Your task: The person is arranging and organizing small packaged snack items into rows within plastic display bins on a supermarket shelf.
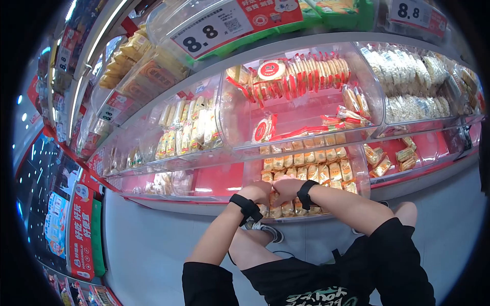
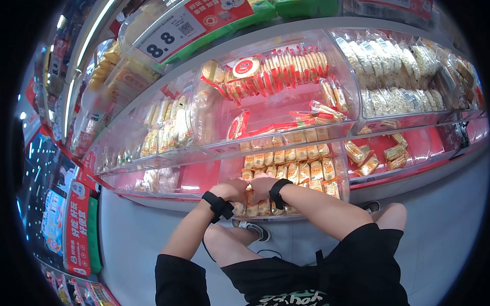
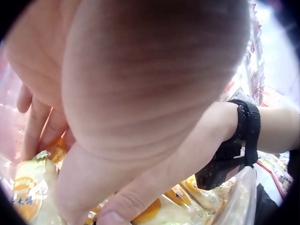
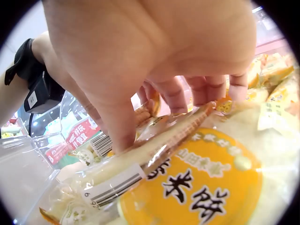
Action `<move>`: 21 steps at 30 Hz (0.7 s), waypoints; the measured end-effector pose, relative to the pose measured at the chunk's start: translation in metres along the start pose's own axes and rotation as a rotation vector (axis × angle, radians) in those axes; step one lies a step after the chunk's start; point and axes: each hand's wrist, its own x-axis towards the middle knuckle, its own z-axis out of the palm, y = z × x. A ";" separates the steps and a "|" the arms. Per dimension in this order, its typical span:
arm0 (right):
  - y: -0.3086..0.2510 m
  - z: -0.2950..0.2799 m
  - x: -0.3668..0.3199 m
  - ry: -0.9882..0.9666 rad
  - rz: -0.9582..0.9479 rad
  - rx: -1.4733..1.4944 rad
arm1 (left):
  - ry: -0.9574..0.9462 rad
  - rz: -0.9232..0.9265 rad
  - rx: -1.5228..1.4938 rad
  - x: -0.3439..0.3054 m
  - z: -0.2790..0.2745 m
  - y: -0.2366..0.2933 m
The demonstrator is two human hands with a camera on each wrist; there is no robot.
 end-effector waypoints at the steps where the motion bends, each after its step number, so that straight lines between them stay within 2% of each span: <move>1: 0.003 0.001 0.003 -0.023 0.008 -0.038 | -0.014 -0.007 0.034 0.002 0.002 0.000; 4: 0.008 0.004 -0.003 0.055 -0.035 0.031 | 0.044 -0.018 0.138 0.003 0.008 0.005; 7: 0.006 -0.003 -0.001 -0.095 0.018 0.118 | 0.066 -0.048 0.163 -0.001 0.010 0.013; 13: 0.001 -0.002 -0.007 0.042 0.037 -0.011 | -0.051 0.035 0.038 -0.008 -0.008 0.011; 17: -0.003 -0.001 -0.007 0.032 0.031 -0.063 | 0.008 -0.027 -0.008 -0.005 -0.002 0.015; 21: -0.020 -0.010 -0.020 0.040 0.058 -0.245 | -0.004 0.019 0.017 -0.002 -0.001 0.010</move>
